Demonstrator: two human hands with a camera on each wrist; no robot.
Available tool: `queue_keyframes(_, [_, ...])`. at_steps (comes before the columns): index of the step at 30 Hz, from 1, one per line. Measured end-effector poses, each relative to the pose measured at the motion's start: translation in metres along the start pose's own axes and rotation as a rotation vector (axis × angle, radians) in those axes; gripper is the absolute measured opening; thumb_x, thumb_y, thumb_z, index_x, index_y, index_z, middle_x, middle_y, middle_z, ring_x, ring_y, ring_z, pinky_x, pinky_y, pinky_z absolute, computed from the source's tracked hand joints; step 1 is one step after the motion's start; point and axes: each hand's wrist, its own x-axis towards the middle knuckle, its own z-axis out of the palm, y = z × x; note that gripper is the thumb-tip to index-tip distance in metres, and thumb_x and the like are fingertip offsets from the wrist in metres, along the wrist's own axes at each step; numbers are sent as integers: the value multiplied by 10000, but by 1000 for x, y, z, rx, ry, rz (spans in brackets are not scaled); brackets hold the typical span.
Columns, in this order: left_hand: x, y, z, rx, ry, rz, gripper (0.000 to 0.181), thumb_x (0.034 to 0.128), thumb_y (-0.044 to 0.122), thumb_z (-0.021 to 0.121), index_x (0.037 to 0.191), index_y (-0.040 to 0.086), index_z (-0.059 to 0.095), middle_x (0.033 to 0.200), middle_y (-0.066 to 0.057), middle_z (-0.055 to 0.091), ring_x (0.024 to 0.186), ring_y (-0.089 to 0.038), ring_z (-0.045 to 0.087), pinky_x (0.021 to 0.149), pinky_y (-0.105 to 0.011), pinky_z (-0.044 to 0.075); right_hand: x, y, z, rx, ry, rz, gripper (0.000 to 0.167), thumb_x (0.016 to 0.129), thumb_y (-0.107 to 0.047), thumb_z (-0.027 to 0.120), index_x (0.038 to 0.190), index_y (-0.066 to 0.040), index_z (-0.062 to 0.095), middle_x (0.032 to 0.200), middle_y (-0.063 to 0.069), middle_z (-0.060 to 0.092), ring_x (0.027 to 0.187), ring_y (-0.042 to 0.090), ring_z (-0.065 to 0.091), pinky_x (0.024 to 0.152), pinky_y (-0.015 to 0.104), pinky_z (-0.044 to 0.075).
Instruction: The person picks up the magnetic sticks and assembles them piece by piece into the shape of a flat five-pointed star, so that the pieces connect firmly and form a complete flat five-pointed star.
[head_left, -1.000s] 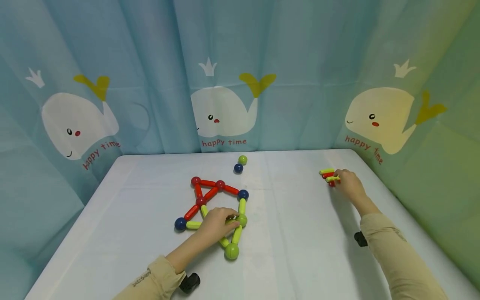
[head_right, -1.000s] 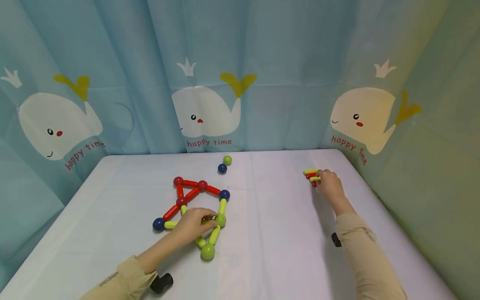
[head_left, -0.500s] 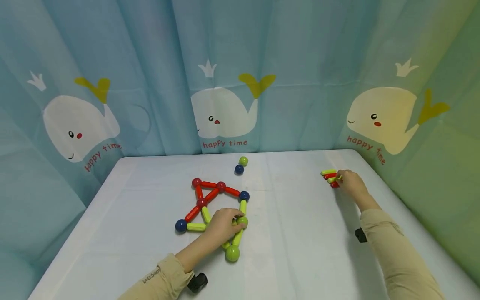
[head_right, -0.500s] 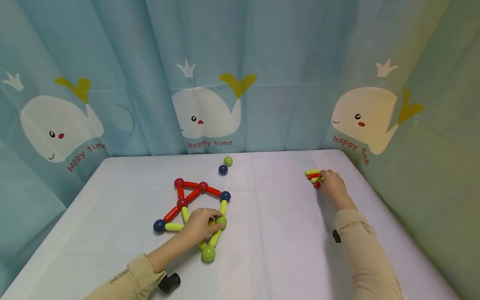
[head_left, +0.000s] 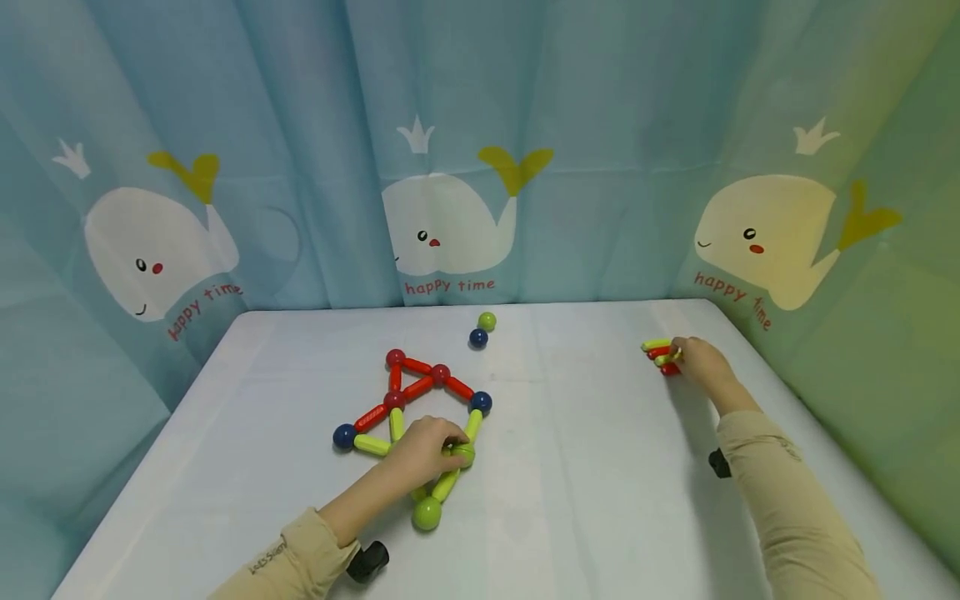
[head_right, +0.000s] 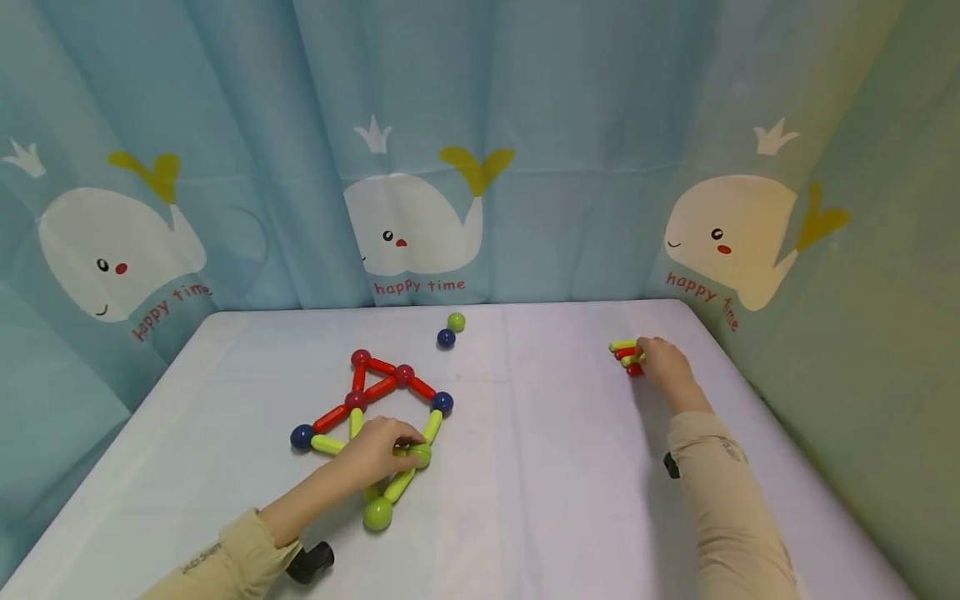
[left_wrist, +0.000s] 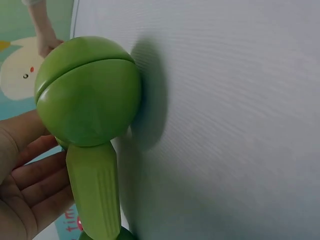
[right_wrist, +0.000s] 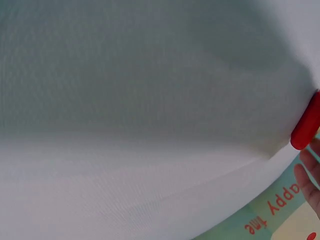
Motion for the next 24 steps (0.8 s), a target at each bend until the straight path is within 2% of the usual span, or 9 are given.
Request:
queue_keyframes(5, [-3, -1, -4, -1, -11, -7, 267, 813, 186, 735, 1061, 91, 711, 1011, -29, 706, 915, -156, 623, 827, -326, 533, 4, -1, -2, -13, -15, -46, 104, 853, 13, 600, 922, 87, 580, 880, 282, 615, 815, 404, 581, 761, 534, 460])
queue_keyframes(8, [-5, -1, -5, 3, -16, -12, 271, 808, 178, 739, 1063, 91, 709, 1014, -30, 706, 922, -160, 624, 828, -327, 532, 7, -5, -2, -18, -36, -45, 109, 853, -4, 609, 913, 85, 588, 881, 270, 621, 829, 400, 583, 782, 535, 460])
queue_keyframes(15, [-5, -3, -5, 0, -9, -1, 268, 807, 175, 739, 1059, 88, 711, 1009, -33, 707, 911, -158, 623, 820, -321, 533, 13, -14, 2, 6, -46, -36, 172, 857, -87, 641, 837, 75, 587, 802, 218, 583, 736, 332, 540, 705, 492, 445])
queue_keyframes(19, [-5, -5, -4, 4, -1, 28, 257, 818, 174, 727, 1055, 77, 712, 1018, -39, 713, 937, -170, 638, 830, -318, 533, 13, -17, 8, -80, -16, -65, 146, 848, -73, 656, 839, 53, 583, 799, 214, 560, 739, 368, 551, 649, 507, 458])
queue_keyframes(22, [-5, -5, -2, 11, 1, 41, 253, 822, 175, 721, 1052, 71, 711, 1025, -46, 714, 949, -179, 643, 833, -317, 534, 11, -21, 9, -147, 34, -96, 126, 837, -48, 659, 862, 49, 582, 800, 216, 555, 738, 391, 556, 617, 523, 463])
queue_keyframes(24, [-5, -4, -1, 15, 1, 45, 253, 825, 178, 718, 1054, 70, 708, 1028, -49, 712, 953, -183, 642, 835, -317, 534, 9, -26, 9, -155, 72, -113, 119, 833, -33, 659, 876, 54, 591, 806, 218, 568, 741, 392, 560, 616, 521, 466])
